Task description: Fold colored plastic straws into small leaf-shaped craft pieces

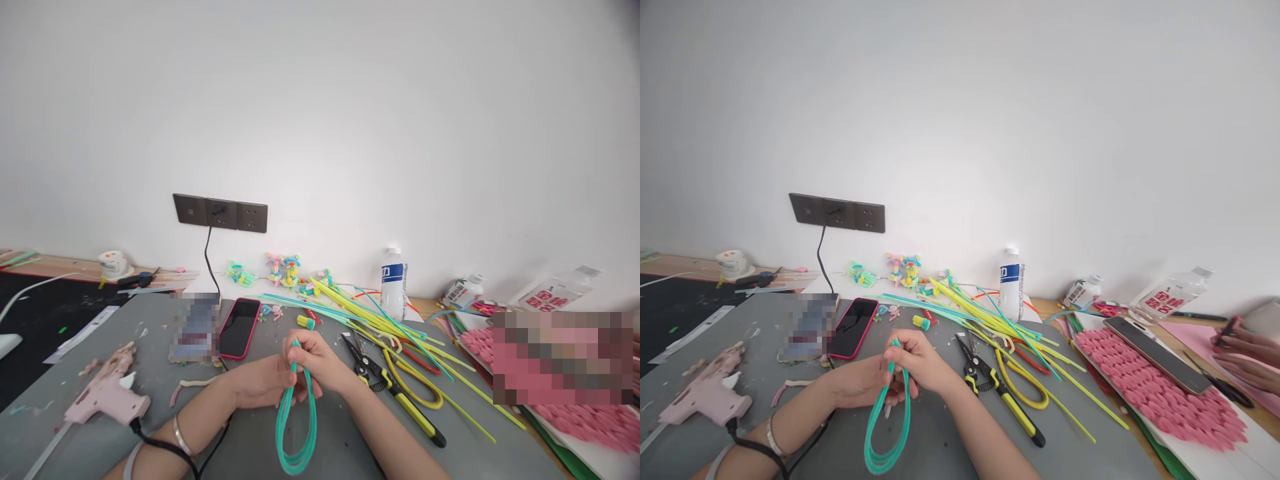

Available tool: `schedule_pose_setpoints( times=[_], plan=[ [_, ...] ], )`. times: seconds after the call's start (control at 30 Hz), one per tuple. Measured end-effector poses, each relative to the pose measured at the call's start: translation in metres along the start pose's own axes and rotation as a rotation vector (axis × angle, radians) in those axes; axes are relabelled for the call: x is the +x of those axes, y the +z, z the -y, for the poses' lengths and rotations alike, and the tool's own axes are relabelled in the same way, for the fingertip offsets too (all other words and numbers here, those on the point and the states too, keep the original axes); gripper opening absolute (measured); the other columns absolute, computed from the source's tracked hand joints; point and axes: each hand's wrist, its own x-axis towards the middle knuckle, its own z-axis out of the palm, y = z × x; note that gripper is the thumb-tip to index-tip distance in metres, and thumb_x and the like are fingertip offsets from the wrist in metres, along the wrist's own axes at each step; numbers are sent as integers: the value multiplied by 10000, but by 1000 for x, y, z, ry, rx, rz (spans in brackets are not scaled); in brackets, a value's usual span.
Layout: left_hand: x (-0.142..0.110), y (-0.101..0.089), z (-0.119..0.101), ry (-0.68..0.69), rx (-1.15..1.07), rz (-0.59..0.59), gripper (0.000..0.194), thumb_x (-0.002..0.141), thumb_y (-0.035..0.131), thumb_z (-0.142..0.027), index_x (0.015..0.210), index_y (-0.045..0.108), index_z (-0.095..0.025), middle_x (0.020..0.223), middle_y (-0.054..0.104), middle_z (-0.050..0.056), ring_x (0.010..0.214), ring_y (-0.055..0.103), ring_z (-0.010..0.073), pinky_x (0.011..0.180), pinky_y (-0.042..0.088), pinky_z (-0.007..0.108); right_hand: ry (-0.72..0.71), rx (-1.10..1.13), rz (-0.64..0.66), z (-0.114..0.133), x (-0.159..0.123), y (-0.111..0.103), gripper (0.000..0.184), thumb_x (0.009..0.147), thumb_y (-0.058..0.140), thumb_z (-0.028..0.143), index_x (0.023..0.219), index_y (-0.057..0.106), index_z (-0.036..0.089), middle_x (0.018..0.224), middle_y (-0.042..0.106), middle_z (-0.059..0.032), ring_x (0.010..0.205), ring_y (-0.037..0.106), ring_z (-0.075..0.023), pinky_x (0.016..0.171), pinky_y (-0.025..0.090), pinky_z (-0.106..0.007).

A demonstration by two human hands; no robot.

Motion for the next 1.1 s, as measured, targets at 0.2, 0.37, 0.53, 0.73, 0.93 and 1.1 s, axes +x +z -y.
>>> schedule_pose_setpoints(
  times=[0.2,0.37,0.53,0.73,0.93,1.1],
  plan=[
    [0,7,-3,-40,-49,-44,594,549,867,-549,905,751,-88,582,375,-51,520,254,57,448,145,218,59,142,82,0,-2,-2,424,808,654,574,709,535,178,601,505,51,397,416,-55,326,308,-158],
    [1,2,5,-67,-15,-148,488,516,895,-511,714,735,-94,453,349,-66,433,232,46,441,79,243,84,233,124,3,-1,3,429,776,686,573,718,535,176,639,525,46,383,463,-60,294,334,-160],
    [4,2,6,-122,15,-237,430,489,908,-481,593,699,-120,403,436,-48,373,303,39,410,97,229,56,209,106,-1,0,5,432,794,670,573,678,522,184,628,535,27,493,519,-98,414,418,-201],
    [2,3,1,-137,21,-229,406,495,909,-454,583,697,-119,372,464,-43,341,334,41,381,132,217,34,197,113,5,0,2,381,809,676,542,772,563,180,674,587,14,499,505,-96,463,413,-222],
    [0,0,-3,-88,70,-286,436,505,901,-480,615,703,-108,399,514,-23,336,367,38,381,156,216,9,231,43,11,1,-2,431,746,738,549,890,605,164,711,612,4,546,513,-101,520,396,-226],
    [-1,-7,-2,-26,132,-309,449,561,869,-503,658,723,-90,406,495,-32,354,360,36,393,164,211,24,227,-50,8,3,-5,370,779,730,498,776,560,169,632,558,31,529,456,-86,543,368,-223]
  ],
)
